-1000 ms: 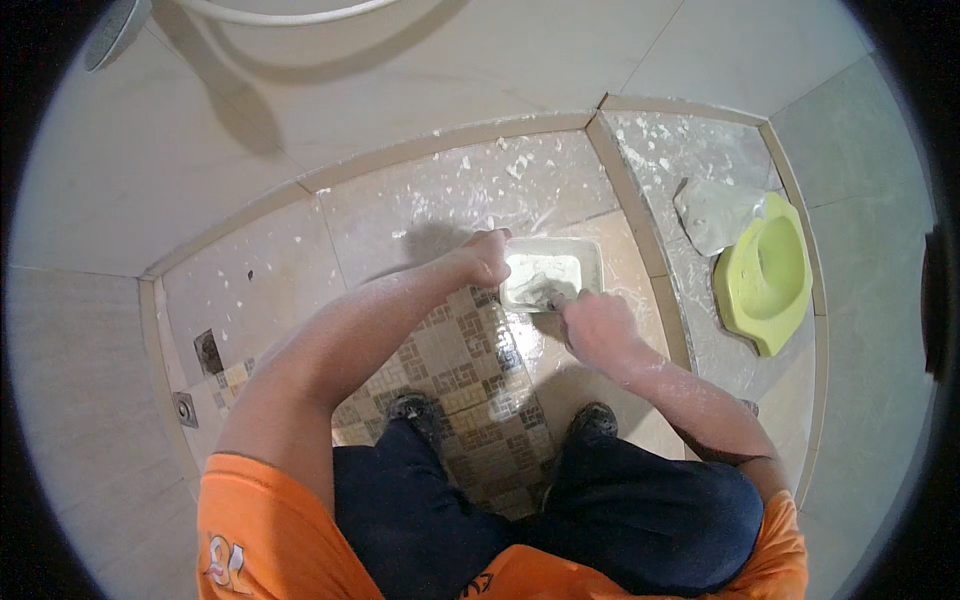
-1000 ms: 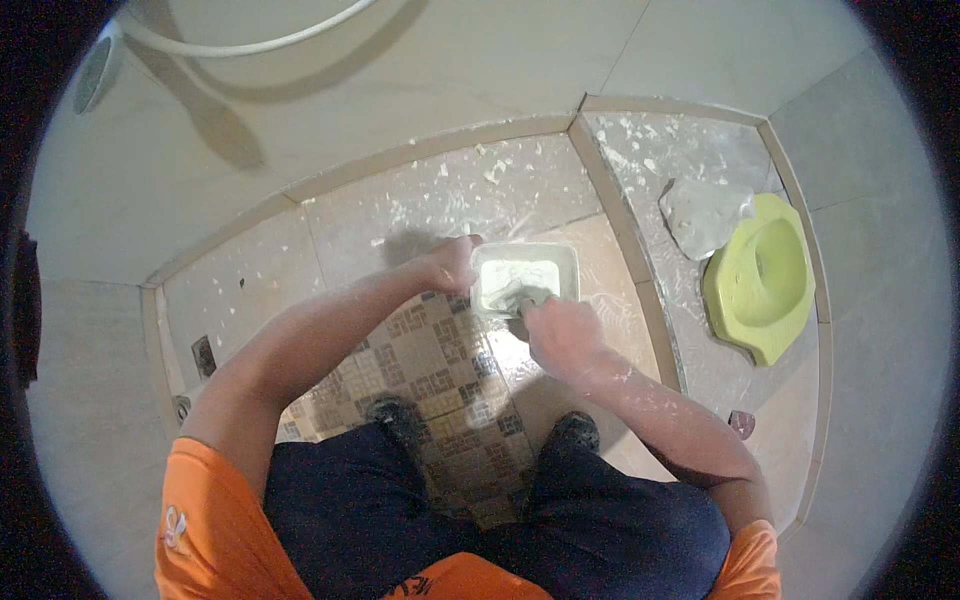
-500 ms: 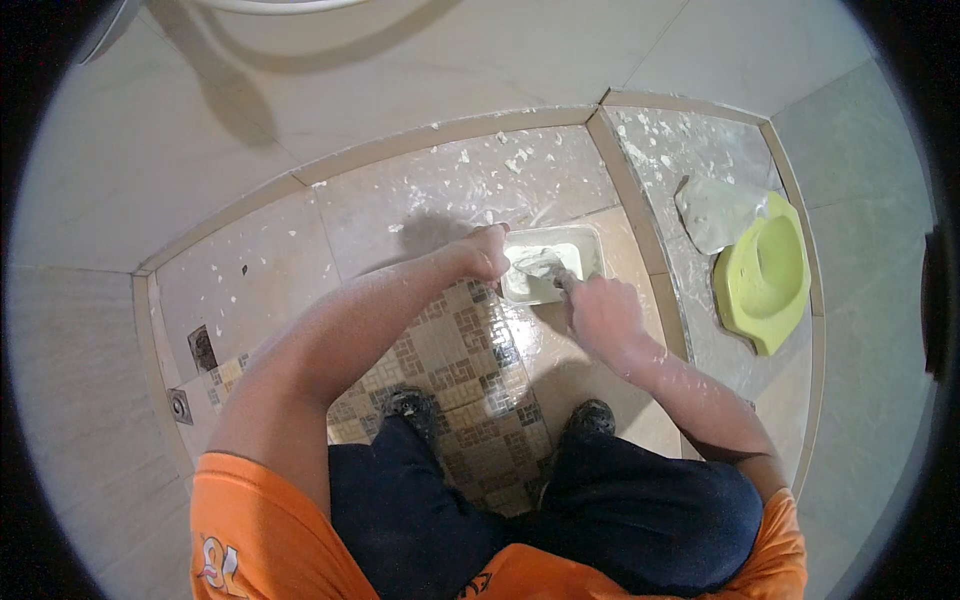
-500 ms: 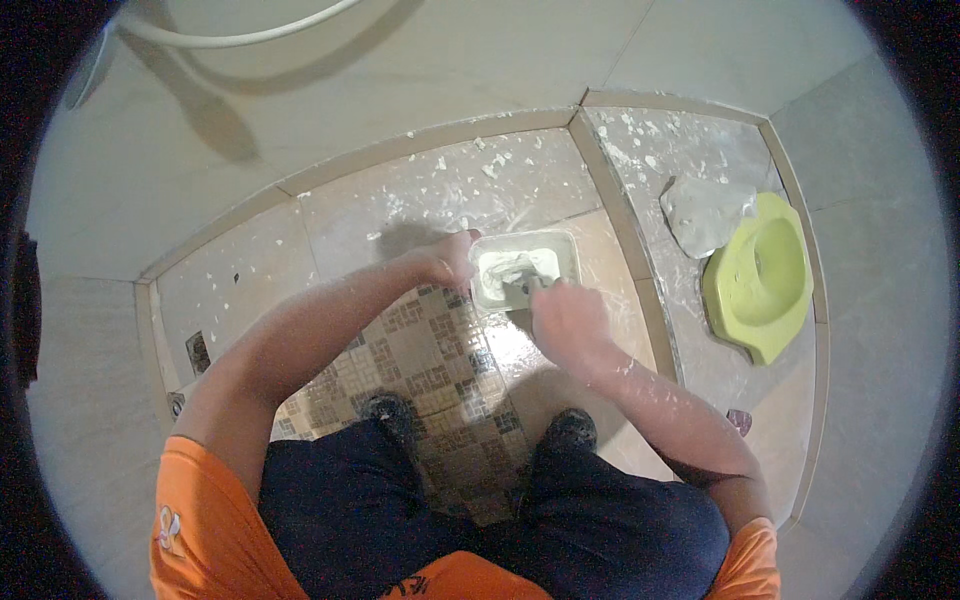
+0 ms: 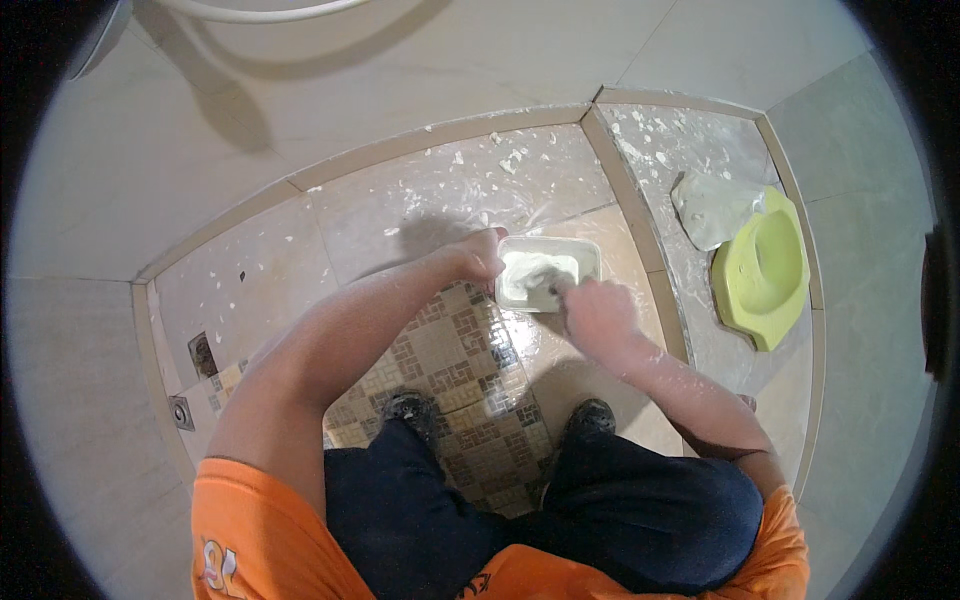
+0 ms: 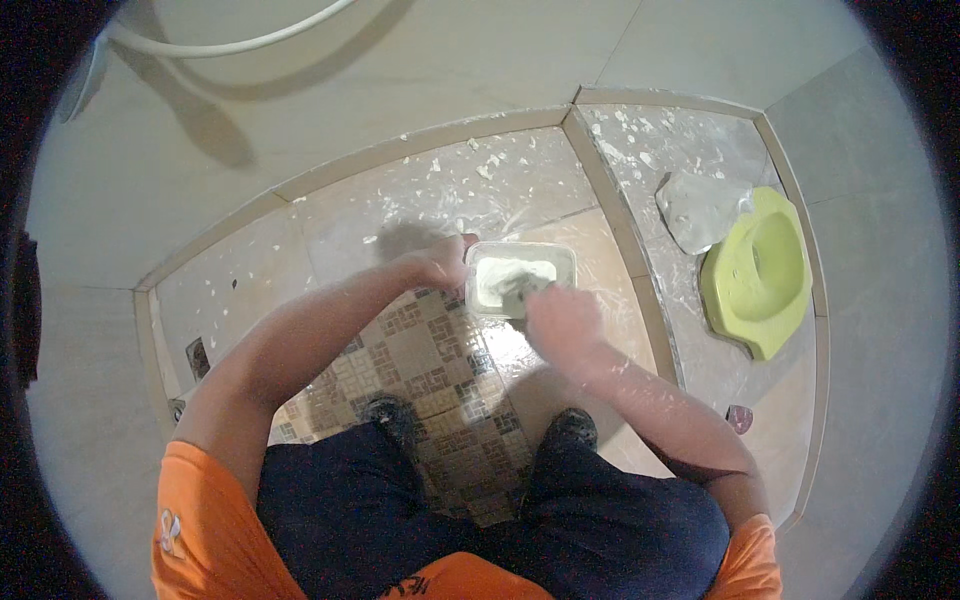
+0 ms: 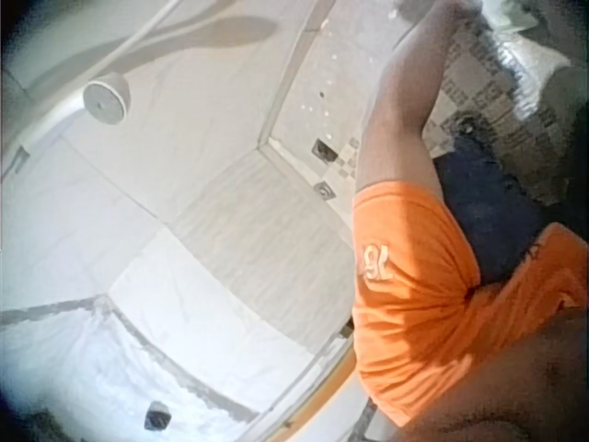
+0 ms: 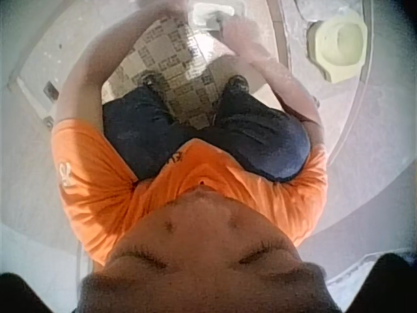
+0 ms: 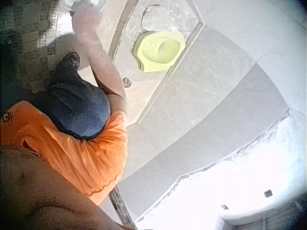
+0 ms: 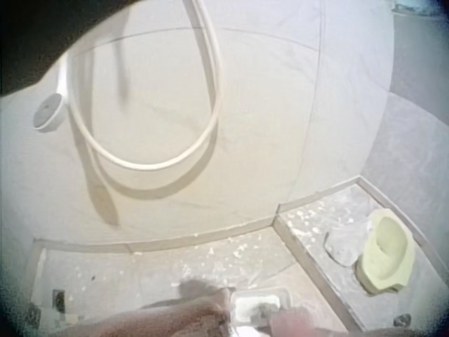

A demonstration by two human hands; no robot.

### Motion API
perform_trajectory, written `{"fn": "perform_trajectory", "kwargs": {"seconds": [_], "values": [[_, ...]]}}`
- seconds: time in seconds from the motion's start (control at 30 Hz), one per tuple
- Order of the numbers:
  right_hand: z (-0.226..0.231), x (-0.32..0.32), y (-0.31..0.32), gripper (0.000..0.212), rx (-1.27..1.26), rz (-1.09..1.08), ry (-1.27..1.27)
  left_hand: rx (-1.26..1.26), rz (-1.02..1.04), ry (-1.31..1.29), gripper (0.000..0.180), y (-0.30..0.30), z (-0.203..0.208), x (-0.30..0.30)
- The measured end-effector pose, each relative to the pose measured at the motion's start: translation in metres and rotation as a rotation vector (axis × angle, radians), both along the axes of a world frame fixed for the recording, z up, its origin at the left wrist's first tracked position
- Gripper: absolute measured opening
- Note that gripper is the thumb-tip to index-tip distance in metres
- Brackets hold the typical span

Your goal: The person mixes white plaster in a container using a putty knife and then applies the mixture to the tiled bathroom wall.

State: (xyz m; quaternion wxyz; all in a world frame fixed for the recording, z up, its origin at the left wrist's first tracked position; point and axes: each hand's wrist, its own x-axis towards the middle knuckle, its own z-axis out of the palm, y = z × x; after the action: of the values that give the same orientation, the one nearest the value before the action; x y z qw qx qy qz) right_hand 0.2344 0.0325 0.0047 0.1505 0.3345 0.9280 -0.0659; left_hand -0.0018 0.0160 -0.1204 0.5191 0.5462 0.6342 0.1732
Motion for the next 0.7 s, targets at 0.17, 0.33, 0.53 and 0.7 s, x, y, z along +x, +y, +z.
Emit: {"fn": "perform_trajectory", "kwargs": {"seconds": [0.17, 0.33, 0.53, 0.7], "values": [[-0.017, 0.011, 0.004, 0.028, -0.018, 0.047, -0.041, 0.038, -0.020, -0.021, 0.046, 0.005, -0.013, -0.001], [0.021, -0.004, -0.008, 0.030, -0.121, 0.098, -0.122, 0.020, 0.008, -0.014, 0.041, -0.003, -0.015, 0.001], [-0.004, 0.001, -0.006, 0.023, -0.080, 0.092, -0.048, -0.087, 0.026, -0.043, 0.040, -0.003, 0.002, 0.005], [0.030, 0.001, 0.000, 0.018, -0.163, 0.083, -0.162, -0.139, -0.009, 0.057, 0.054, -0.008, 0.039, 0.020]]}}
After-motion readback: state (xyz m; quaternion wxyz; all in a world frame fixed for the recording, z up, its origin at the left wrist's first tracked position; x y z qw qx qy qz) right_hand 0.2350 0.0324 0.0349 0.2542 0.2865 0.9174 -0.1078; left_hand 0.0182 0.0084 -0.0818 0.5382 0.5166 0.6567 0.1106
